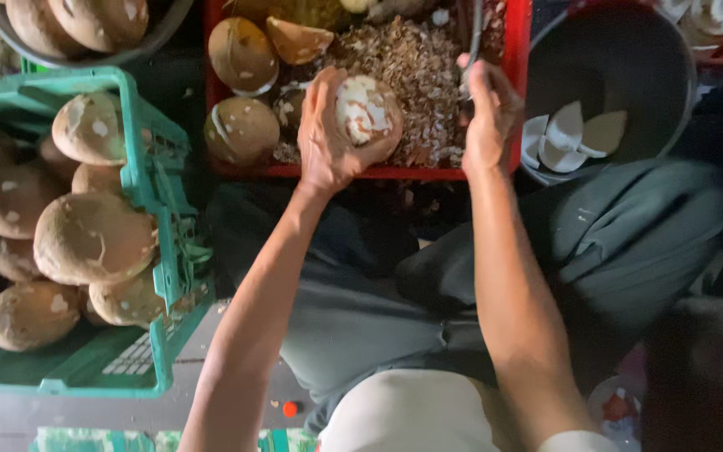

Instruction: The person sits cross-legged and uses a knife to peel the outer skin from round brown fruits. They rotate each fruit while scraping away the skin and place the peeled pieces into a nearby bucket.

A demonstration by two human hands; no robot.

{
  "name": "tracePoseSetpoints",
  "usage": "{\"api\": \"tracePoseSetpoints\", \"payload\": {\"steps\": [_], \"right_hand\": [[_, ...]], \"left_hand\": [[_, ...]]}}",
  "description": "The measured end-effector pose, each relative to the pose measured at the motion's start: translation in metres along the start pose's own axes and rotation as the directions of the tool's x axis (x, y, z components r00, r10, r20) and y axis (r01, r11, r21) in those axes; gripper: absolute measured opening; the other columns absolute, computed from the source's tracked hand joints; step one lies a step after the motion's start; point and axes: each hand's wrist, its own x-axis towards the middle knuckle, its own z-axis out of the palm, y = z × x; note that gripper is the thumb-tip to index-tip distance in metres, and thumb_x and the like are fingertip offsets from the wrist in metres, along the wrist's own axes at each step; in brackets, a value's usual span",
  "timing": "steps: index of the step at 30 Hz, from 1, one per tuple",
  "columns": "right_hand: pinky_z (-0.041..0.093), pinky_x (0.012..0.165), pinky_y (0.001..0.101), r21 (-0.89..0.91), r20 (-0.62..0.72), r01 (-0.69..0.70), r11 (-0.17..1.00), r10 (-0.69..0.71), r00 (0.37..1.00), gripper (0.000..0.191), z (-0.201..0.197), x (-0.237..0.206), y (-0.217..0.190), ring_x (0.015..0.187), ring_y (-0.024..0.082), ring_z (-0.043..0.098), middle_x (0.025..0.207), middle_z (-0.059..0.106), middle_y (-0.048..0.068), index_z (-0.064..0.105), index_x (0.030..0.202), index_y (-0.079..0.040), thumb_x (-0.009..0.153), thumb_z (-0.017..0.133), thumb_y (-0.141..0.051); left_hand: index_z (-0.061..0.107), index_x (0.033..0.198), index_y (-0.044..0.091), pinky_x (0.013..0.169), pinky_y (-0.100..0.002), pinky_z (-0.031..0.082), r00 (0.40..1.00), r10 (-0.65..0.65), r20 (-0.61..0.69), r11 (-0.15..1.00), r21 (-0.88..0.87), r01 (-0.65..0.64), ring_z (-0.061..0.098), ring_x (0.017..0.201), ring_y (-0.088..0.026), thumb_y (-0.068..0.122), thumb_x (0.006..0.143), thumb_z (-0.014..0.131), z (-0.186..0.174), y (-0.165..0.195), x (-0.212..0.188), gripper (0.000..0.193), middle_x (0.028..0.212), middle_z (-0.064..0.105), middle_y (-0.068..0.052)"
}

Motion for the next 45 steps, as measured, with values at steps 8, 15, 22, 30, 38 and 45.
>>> {"api": "tracePoseSetpoints", "payload": {"steps": [8, 15, 22, 30, 38, 45], "right_hand": [[0.047, 0.090, 0.0273, -0.134, 0.075, 0.020, 0.991, -0.010, 0.997, 0.029, 0.011, -0.014, 0.011, 0.094, 0.010, 0.059, 0.099, 0.069, -0.001, 0.074, 0.109, 0.000, 0.102, 0.073, -0.029], [0.047, 0.087, 0.0269, -0.222, 0.094, 0.045, 0.974, -0.024, 0.995, 0.026, 0.017, -0.018, 0.012, 0.092, 0.010, 0.059, 0.097, 0.067, 0.000, 0.072, 0.108, 0.002, 0.104, 0.069, -0.023], [0.042, 0.079, 0.0263, -0.172, 0.165, 0.068, 0.983, -0.039, 0.986, 0.024, 0.028, -0.025, 0.002, 0.086, 0.010, 0.053, 0.094, 0.062, 0.001, 0.076, 0.109, 0.003, 0.103, 0.070, -0.019], [0.049, 0.086, 0.0325, -0.357, 0.413, 0.610, 0.707, -0.466, 0.782, 0.025, 0.046, -0.040, -0.019, 0.091, 0.017, 0.061, 0.099, 0.067, 0.005, 0.073, 0.092, -0.007, 0.105, 0.068, -0.027], [0.051, 0.073, 0.0376, -0.510, 0.534, 0.542, 0.668, -0.249, 0.808, 0.031, 0.044, 0.002, -0.039, 0.080, 0.020, 0.064, 0.090, 0.070, 0.010, 0.077, 0.096, -0.006, 0.108, 0.067, -0.033], [0.052, 0.074, 0.0465, -0.769, 0.420, 0.459, 0.445, -0.190, 0.888, 0.035, 0.002, -0.001, -0.006, 0.089, 0.039, 0.066, 0.095, 0.069, 0.023, 0.072, 0.097, 0.002, 0.101, 0.076, -0.032]], "left_hand": [[0.040, 0.152, 0.007, 0.107, -0.059, 0.045, 0.987, 0.153, -0.043, 0.924, 0.360, -0.127, 0.041, 0.136, -0.047, 0.049, 0.065, 0.099, 0.025, 0.004, -0.010, 0.113, 0.151, 0.038, -0.026], [0.047, 0.146, 0.009, 0.109, -0.045, 0.056, 0.996, 0.049, 0.073, 0.997, -0.065, -0.044, 0.060, 0.127, -0.031, 0.039, 0.073, 0.096, 0.003, -0.014, 0.002, 0.092, 0.141, 0.055, -0.014], [0.049, 0.147, 0.006, 0.115, -0.047, 0.049, 0.977, 0.168, 0.133, 0.986, -0.048, -0.162, 0.053, 0.138, -0.037, 0.034, 0.067, 0.097, -0.015, -0.007, 0.001, 0.098, 0.146, 0.051, -0.021], [0.048, 0.145, 0.006, 0.107, -0.044, 0.056, 0.996, -0.079, -0.036, 0.997, 0.000, 0.079, 0.060, 0.128, -0.035, 0.039, 0.065, 0.097, 0.017, 0.007, -0.008, 0.100, 0.141, 0.054, -0.019], [0.048, 0.146, 0.007, 0.109, -0.045, 0.057, 0.999, 0.044, 0.020, 0.996, -0.077, -0.042, 0.062, 0.127, -0.032, 0.036, 0.072, 0.091, 0.023, -0.010, -0.001, 0.091, 0.138, 0.055, -0.016], [0.047, 0.149, 0.009, 0.113, -0.047, 0.055, 0.992, 0.127, 0.018, 0.947, -0.299, -0.116, 0.061, 0.131, -0.032, 0.039, 0.077, 0.097, 0.023, -0.017, 0.005, 0.092, 0.144, 0.053, -0.014]]}}
